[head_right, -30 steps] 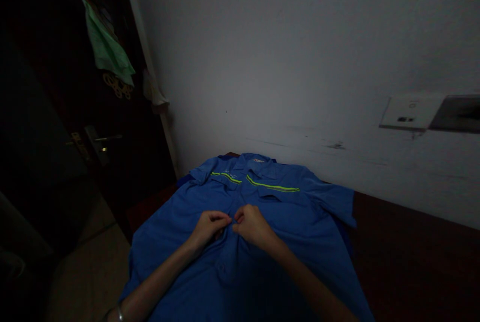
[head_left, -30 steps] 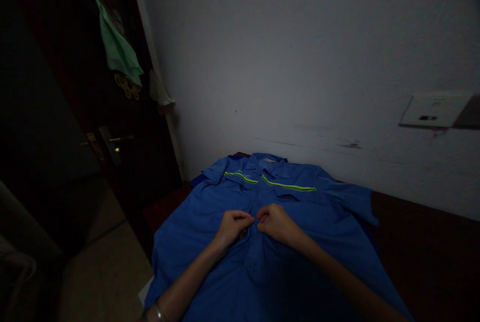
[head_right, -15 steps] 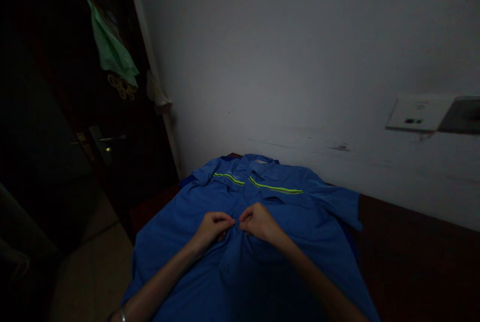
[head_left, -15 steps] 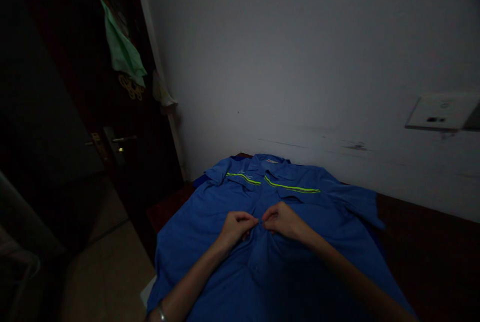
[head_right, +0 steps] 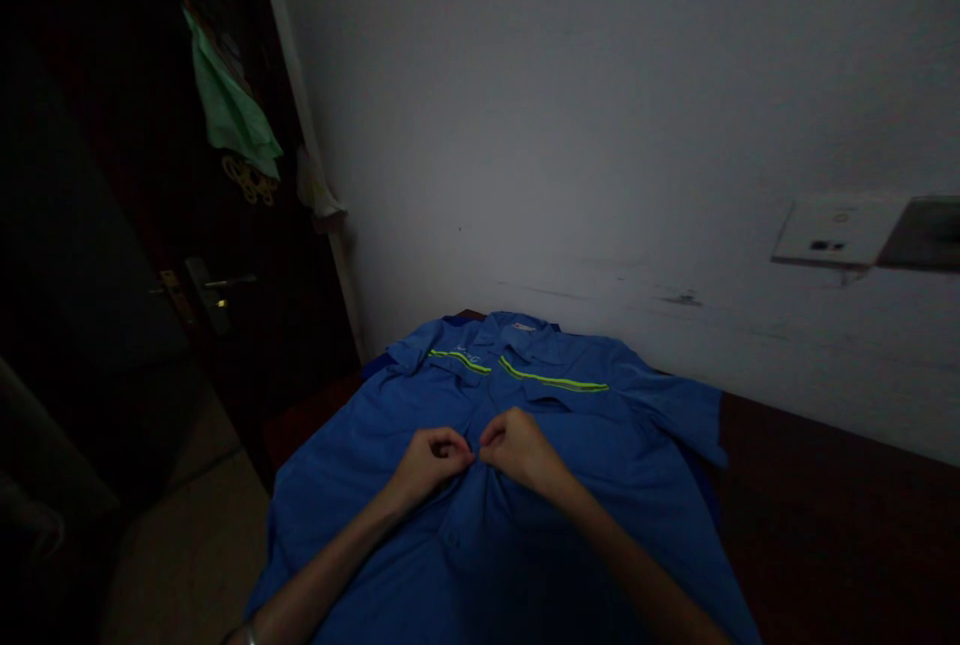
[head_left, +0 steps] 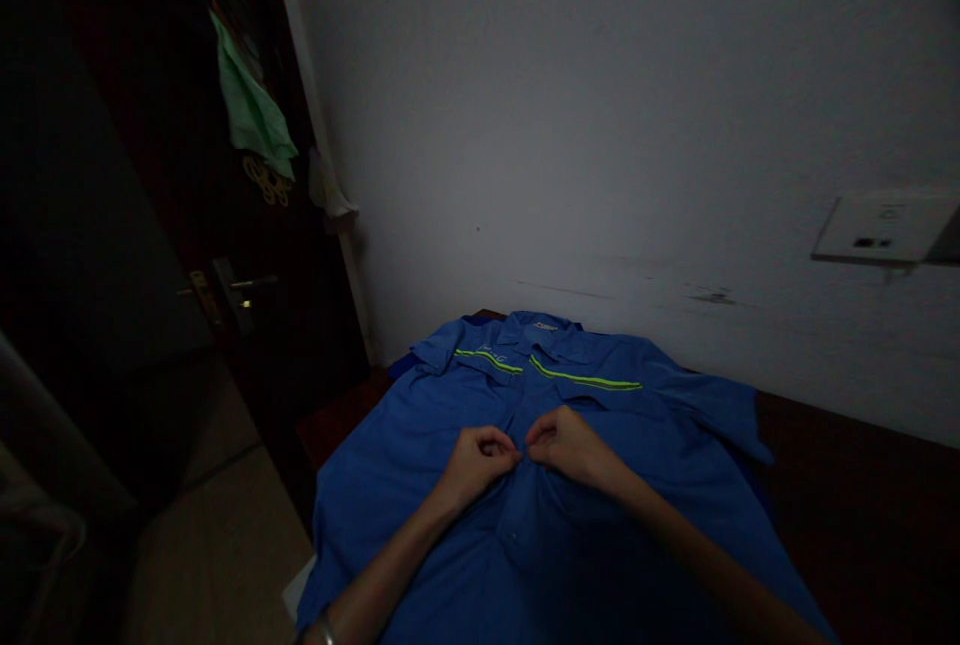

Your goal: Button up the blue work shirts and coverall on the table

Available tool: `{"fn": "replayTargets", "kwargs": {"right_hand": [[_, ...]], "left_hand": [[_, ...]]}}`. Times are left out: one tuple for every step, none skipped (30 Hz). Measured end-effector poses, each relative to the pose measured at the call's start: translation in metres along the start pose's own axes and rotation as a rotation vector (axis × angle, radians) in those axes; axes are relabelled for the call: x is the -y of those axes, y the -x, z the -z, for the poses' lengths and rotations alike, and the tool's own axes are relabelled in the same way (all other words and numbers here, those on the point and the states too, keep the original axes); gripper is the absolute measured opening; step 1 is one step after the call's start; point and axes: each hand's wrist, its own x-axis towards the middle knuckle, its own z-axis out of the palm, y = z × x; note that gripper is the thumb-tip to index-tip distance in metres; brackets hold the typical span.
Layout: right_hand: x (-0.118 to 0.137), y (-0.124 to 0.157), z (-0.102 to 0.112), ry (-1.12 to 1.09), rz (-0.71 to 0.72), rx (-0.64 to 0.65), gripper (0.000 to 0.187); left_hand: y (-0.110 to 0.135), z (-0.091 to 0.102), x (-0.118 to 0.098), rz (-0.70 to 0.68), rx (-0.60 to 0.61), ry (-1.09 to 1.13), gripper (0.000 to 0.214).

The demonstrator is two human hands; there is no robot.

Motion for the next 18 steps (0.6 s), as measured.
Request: {"fn": "replayTargets", "kwargs": {"right_hand": [[0.0003, 0.0003, -0.0001, 0.019, 0.018, -0.014, 0.018], [0.0006, 0.0005, -0.0002, 0.032, 0.037, -0.023, 0.018], [0.0008, 0.0007, -0.0003, 0.041, 0.053, -0.028, 0.019], [0.0009, 0.0007, -0.0005, 0.048, 0.069, -0.028, 0.019], [0.0010, 0.0006, -0.0008, 0.053, 0.078, -0.029, 0.020], [0.0010, 0.0004, -0.0011, 0.058, 0.081, -0.029, 0.020], [0.0010, 0.0001, -0.0014, 0.064, 0.083, -0.030, 0.021], [0.0010, -0.0002, -0.0018, 0.068, 0.084, -0.032, 0.021], [0.0010, -0.0003, -0.0020, 0.071, 0.081, -0.036, 0.021], [0.0011, -0.0004, -0.0022, 0.075, 0.078, -0.041, 0.021], [0.0012, -0.0003, -0.0022, 0.078, 0.075, -0.047, 0.021], [0.0014, -0.0001, -0.0021, 0.080, 0.073, -0.054, 0.021], [0.0016, 0.0002, -0.0018, 0.081, 0.073, -0.061, 0.020], [0.0020, 0.0005, -0.0013, 0.082, 0.075, -0.067, 0.019], [0.0024, 0.0008, -0.0006, 0.080, 0.076, -0.072, 0.019], [0.0030, 0.0011, 0.0002, 0.073, 0.077, -0.077, 0.019], [0.0037, 0.0013, 0.0013, 0.058, 0.074, -0.080, 0.019], [0.0048, 0.0015, 0.0027, 0.030, 0.065, -0.080, 0.019]], "left_hand": [[0.0003, 0.0000, -0.0004, -0.021, -0.004, -0.009, 0.023], [0.0005, -0.0002, -0.0006, -0.041, -0.007, -0.016, 0.021], [0.0004, -0.0005, -0.0005, -0.057, -0.010, -0.025, 0.020], [0.0001, -0.0010, -0.0001, -0.066, -0.015, -0.035, 0.019], [-0.0006, -0.0015, 0.0006, -0.068, -0.022, -0.045, 0.018], [-0.0014, -0.0022, 0.0015, -0.062, -0.031, -0.053, 0.017], [-0.0025, -0.0028, 0.0026, -0.047, -0.038, -0.055, 0.016], [-0.0036, -0.0033, 0.0037, -0.030, -0.041, -0.054, 0.015], [-0.0047, -0.0037, 0.0048, -0.012, -0.044, -0.049, 0.015], [-0.0057, -0.0039, 0.0057, 0.003, -0.044, -0.041, 0.015], [-0.0066, -0.0039, 0.0063, 0.014, -0.041, -0.035, 0.016], [-0.0074, -0.0037, 0.0066, 0.021, -0.039, -0.030, 0.016], [-0.0080, -0.0034, 0.0064, 0.026, -0.040, -0.025, 0.016], [-0.0085, -0.0030, 0.0058, 0.029, -0.042, -0.019, 0.017], [-0.0088, -0.0026, 0.0048, 0.033, -0.043, -0.011, 0.017], [-0.0090, -0.0022, 0.0035, 0.038, -0.045, 0.001, 0.018], [-0.0092, -0.0017, 0.0021, 0.046, -0.045, 0.014, 0.018], [-0.0093, -0.0013, 0.0008, 0.058, -0.041, 0.027, 0.019]]}}
